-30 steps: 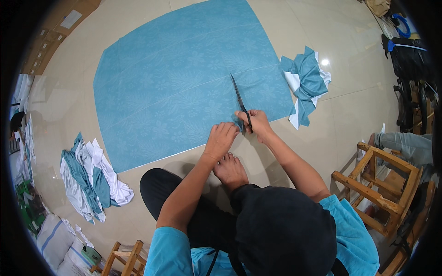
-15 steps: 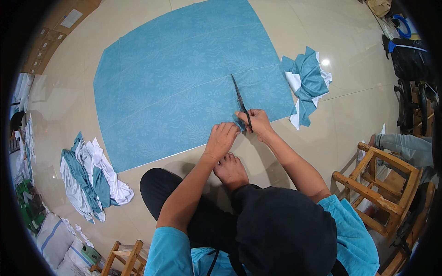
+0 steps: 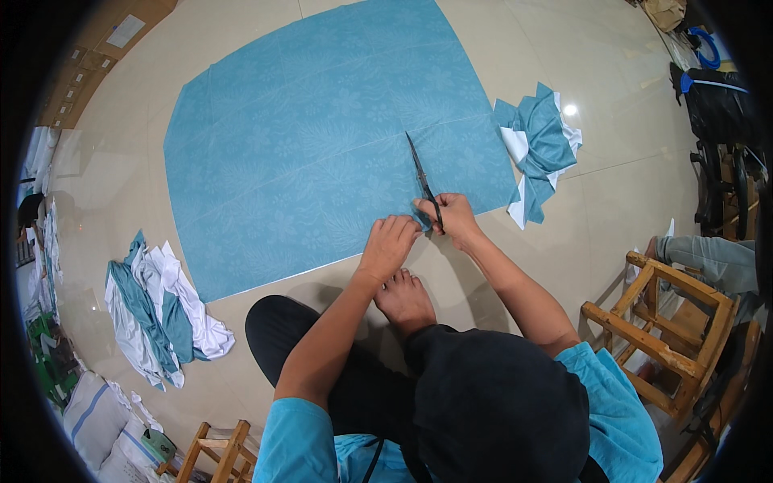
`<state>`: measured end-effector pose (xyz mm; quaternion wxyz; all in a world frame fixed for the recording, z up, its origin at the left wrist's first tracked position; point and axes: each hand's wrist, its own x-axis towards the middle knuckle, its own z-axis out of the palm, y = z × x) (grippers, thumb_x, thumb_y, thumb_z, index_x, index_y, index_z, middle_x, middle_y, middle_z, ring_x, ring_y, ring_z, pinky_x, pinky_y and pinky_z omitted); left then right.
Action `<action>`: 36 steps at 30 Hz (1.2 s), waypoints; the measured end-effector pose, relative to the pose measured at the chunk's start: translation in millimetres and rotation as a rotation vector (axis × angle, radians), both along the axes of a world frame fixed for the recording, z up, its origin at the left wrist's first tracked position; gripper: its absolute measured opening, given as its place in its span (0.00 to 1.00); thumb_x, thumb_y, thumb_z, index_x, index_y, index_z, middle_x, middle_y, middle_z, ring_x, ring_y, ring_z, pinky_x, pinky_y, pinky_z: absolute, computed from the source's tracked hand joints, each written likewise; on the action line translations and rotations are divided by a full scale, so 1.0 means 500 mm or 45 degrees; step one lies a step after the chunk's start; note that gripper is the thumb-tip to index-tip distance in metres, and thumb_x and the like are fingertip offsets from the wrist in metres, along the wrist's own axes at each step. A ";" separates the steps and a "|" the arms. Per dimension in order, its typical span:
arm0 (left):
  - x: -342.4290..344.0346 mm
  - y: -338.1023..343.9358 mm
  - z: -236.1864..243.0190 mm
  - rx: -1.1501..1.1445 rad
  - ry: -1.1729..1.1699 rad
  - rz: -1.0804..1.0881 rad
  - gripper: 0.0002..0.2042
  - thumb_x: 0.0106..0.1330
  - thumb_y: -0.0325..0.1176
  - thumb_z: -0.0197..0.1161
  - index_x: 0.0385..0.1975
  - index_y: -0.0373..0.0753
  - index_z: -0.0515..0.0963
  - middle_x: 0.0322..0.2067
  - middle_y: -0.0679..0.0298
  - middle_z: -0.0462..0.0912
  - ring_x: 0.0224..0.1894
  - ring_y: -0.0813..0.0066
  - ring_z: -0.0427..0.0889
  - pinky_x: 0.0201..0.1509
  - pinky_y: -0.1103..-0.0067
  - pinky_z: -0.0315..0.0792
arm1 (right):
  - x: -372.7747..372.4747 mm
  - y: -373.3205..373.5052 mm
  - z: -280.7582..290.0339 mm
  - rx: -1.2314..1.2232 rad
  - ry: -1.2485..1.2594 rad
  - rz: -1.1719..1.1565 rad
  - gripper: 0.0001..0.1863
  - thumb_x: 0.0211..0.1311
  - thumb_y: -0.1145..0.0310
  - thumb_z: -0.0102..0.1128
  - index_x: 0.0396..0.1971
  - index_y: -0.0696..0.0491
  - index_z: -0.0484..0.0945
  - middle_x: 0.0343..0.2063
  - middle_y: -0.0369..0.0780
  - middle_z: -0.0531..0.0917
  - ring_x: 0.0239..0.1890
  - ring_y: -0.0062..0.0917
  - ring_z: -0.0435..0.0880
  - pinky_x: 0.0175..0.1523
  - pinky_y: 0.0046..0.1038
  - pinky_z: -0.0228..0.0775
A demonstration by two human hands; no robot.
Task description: The person sits on the floor and uses scissors to cut a large piece of light blue fabric into smaller rectangular pieces. They repeatedly trim edges and separate sections, leaving cut pieces on the floor.
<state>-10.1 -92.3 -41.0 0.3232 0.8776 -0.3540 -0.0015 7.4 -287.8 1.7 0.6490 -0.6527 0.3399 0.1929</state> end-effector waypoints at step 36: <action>0.001 0.001 0.002 -0.010 0.014 -0.023 0.07 0.73 0.33 0.67 0.46 0.44 0.78 0.47 0.65 0.80 0.51 0.63 0.79 0.52 0.65 0.69 | 0.080 0.001 0.015 -0.003 -0.010 -0.012 0.23 0.57 0.56 0.83 0.25 0.54 0.76 0.18 0.35 0.76 0.15 0.18 0.72 0.19 0.25 0.60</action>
